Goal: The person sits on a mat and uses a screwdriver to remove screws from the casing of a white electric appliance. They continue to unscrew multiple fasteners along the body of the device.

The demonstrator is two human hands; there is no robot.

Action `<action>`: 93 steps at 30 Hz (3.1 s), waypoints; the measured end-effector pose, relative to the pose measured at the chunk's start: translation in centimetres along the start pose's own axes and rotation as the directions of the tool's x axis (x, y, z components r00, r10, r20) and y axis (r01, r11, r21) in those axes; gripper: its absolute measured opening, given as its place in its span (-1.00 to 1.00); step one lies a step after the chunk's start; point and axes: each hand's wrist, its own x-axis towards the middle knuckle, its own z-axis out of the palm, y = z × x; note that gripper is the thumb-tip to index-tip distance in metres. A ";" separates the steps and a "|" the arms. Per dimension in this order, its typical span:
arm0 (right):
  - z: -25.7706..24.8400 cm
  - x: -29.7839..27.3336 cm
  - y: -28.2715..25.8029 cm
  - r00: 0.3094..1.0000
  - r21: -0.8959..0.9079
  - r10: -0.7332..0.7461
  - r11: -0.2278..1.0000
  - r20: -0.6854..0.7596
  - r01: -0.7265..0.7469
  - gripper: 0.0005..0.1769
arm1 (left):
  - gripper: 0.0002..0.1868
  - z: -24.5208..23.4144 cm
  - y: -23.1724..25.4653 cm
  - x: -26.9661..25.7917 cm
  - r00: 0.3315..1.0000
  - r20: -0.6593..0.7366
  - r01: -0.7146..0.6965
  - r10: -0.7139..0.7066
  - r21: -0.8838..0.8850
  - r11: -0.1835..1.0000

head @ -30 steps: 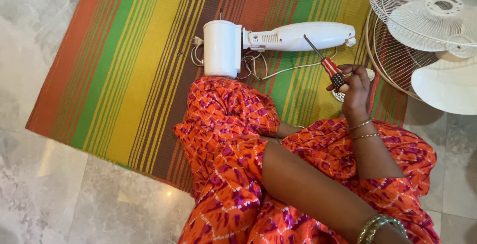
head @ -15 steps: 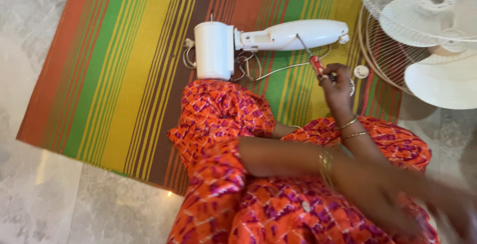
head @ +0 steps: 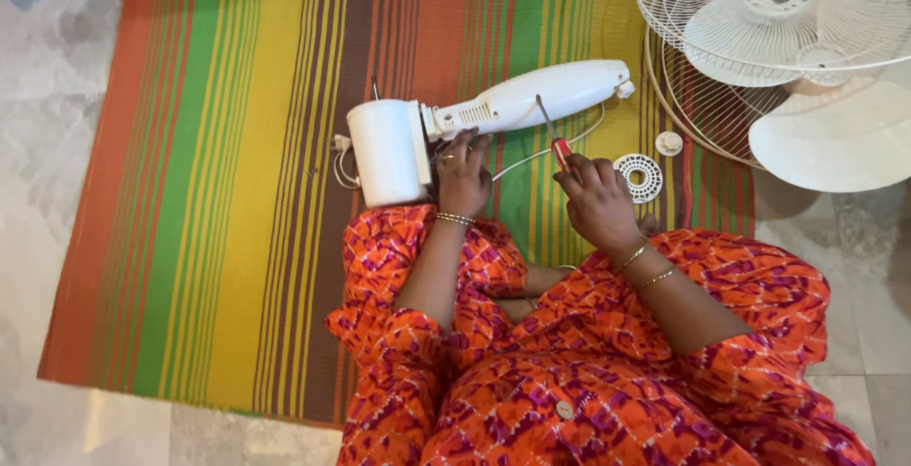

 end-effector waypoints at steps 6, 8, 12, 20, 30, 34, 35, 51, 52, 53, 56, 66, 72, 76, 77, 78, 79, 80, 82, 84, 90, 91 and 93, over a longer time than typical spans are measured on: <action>-0.1 0.6 0.2 0.993 0.072 0.088 0.994 -0.084 -0.082 -0.65 | -0.08 1.9 -0.6 3.8 0.997 0.069 0.027 -0.033 0.074 0.997; 0.0 0.7 0.2 0.989 0.098 0.111 0.990 -0.095 -0.101 -0.65 | 0.10 2.2 -0.5 6.6 0.963 0.257 0.056 -0.081 0.102 0.993; 0.1 0.8 0.3 0.982 0.170 0.158 0.976 -0.106 -0.139 -0.66 | 0.34 2.5 0.0 11.8 0.793 0.549 0.155 -0.265 0.238 0.959; 1.3 0.8 0.5 0.944 0.292 0.331 0.905 -0.020 -0.311 -0.61 | 0.24 3.4 0.5 13.0 0.799 0.473 0.209 -0.372 0.361 0.909; 4.8 -0.2 1.5 0.564 0.676 0.374 -0.406 0.737 -0.615 -0.39 | 0.23 3.6 0.5 12.5 0.807 0.457 0.205 -0.374 0.377 0.903; 5.3 -0.3 2.0 0.568 0.667 0.350 -0.360 0.745 -0.652 -0.39 | 0.23 3.3 0.7 12.7 0.788 0.478 0.213 -0.389 0.380 0.900; 5.4 -0.3 1.9 0.569 0.678 0.403 -0.209 0.716 -0.705 -0.38 | 0.22 3.2 0.7 12.8 0.781 0.486 0.214 -0.392 0.382 0.899; 4.3 -0.4 1.7 0.791 0.475 0.466 0.633 0.397 -0.611 -0.36 | 0.29 3.5 -0.1 13.1 0.714 0.569 0.235 -0.407 0.354 0.905; 4.3 -0.2 2.3 0.652 0.519 0.464 0.395 0.599 -0.758 -0.40 | 0.30 3.6 -0.1 13.1 0.711 0.573 0.233 -0.408 0.355 0.905; 4.4 0.0 2.9 0.589 0.542 0.421 0.239 0.689 -0.805 -0.43 | 0.31 3.6 -0.2 13.1 0.707 0.578 0.230 -0.408 0.357 0.905; 5.1 0.0 4.3 0.487 0.513 0.292 -0.013 0.823 -0.859 -0.47 | 0.32 3.8 -0.4 13.1 0.703 0.584 0.227 -0.406 0.358 0.906; 5.2 -1.3 0.3 0.934 -0.148 0.306 0.948 0.185 -0.281 -0.53 | 0.31 4.0 -0.5 13.0 0.703 0.584 0.229 -0.406 0.355 0.906; 3.9 -0.1 3.4 0.703 0.383 0.473 0.606 0.531 -0.697 -0.40 | 0.30 4.0 -0.5 13.0 0.710 0.581 0.215 -0.398 0.358 0.908; 4.6 0.1 5.2 0.480 0.487 0.295 0.056 0.826 -0.872 -0.50 | 0.31 4.0 -0.5 12.8 0.709 0.582 0.221 -0.399 0.354 0.909; 4.7 0.2 5.2 0.514 0.511 0.304 0.096 0.802 -0.854 -0.49 | 0.31 4.0 -0.4 12.9 0.705 0.584 0.221 -0.401 0.357 0.908; 4.8 0.3 5.0 0.547 0.534 0.311 0.136 0.777 -0.835 -0.47 | 0.31 3.9 -0.4 13.0 0.702 0.587 0.220 -0.403 0.360 0.907; 4.7 0.3 4.8 0.580 0.554 0.316 0.176 0.751 -0.814 -0.46 | 0.31 3.9 -0.3 13.0 0.703 0.587 0.218 -0.402 0.359 0.907; 4.5 0.3 4.5 0.573 0.479 0.362 0.320 0.735 -0.817 -0.47 | 0.31 3.8 -0.3 13.0 0.703 0.587 0.217 -0.400 0.359 0.908; 3.9 0.3 3.6 0.574 0.277 0.446 0.569 0.687 -0.774 -0.50 | 0.31 3.7 -0.3 13.0 0.701 0.590 0.218 -0.401 0.358 0.908; 3.4 0.3 2.3 0.769 0.183 0.426 0.808 0.476 -0.560 -0.48 | 0.30 3.6 -0.1 12.9 0.696 0.594 0.221 -0.404 0.359 0.907; 3.4 0.1 1.4 0.920 0.090 0.336 0.929 0.203 -0.359 -0.36 | 0.31 3.1 0.3 13.1 0.682 0.602 0.229 -0.416 0.364 0.903; 3.7 0.1 1.9 0.903 0.126 0.353 0.912 0.245 -0.390 -0.31 | 0.31 3.1 0.3 13.1 0.680 0.603 0.228 -0.417 0.366 0.902; 4.1 0.4 4.2 0.689 0.418 0.450 0.563 0.568 -0.713 -0.41 | 0.30 3.2 0.3 13.1 0.675 0.607 0.226 -0.420 0.372 0.900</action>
